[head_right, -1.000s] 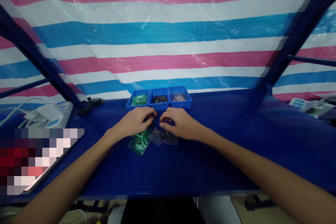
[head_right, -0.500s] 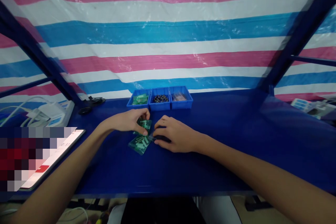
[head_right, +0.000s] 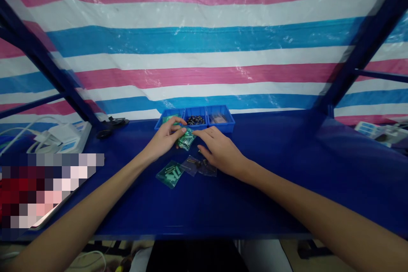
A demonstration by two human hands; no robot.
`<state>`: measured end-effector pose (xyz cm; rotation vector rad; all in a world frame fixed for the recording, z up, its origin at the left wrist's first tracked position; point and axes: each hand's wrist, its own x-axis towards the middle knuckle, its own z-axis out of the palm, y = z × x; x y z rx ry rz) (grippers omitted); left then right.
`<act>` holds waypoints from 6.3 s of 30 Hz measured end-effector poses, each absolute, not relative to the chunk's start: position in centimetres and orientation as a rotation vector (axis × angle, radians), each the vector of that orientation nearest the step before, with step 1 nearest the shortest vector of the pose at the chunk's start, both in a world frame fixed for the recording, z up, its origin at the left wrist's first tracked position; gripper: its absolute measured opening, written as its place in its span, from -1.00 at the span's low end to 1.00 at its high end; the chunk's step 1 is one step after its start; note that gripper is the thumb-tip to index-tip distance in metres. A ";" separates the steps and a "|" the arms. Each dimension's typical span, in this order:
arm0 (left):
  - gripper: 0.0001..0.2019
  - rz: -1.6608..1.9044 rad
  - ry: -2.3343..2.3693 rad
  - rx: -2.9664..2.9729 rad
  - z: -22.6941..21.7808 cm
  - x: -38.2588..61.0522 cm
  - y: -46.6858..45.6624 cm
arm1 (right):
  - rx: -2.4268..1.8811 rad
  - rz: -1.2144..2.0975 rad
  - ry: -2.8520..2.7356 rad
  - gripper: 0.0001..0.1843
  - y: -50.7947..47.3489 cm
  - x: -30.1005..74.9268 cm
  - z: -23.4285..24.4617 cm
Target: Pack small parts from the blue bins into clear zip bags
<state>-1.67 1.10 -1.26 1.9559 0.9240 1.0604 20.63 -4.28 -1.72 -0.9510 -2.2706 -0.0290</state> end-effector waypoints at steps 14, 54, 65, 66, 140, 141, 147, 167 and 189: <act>-0.62 1.111 0.775 1.915 -0.8 0.1 -1.6 | -1.004 0.016 -2.077 -0.84 -3.7 21.0 -1.1; -0.46 1.240 0.877 2.520 -1.4 -0.5 -1.2 | -0.953 0.813 -1.686 -0.67 -4.1 20.4 -1.2; -0.74 1.294 0.956 2.608 -1.1 -0.4 -1.6 | -0.988 0.754 -1.743 -0.57 -4.4 20.3 -1.1; -0.76 1.319 0.980 2.603 -1.0 -0.4 -1.6 | -1.004 0.746 -1.750 -0.56 -4.3 20.4 -1.3; -0.81 0.563 0.971 3.005 -0.7 -0.9 -1.4 | -1.150 0.591 -1.911 -0.88 -3.5 20.4 -1.5; -0.80 0.570 0.967 3.015 -0.8 -0.8 -1.4 | -1.143 0.613 -1.885 -0.87 -3.5 20.3 -1.5; -0.69 0.626 0.950 3.049 -0.8 -0.6 -1.5 | -1.069 0.693 -1.808 -0.85 -3.6 20.0 -1.9; -0.80 0.796 0.988 2.866 -0.3 -0.6 -2.1 | -1.109 0.664 -1.949 -0.88 -3.9 20.0 -1.8; -0.85 0.917 0.988 2.608 -0.5 -0.4 -1.8 | -1.070 0.569 -1.891 -0.87 -3.8 20.2 -1.5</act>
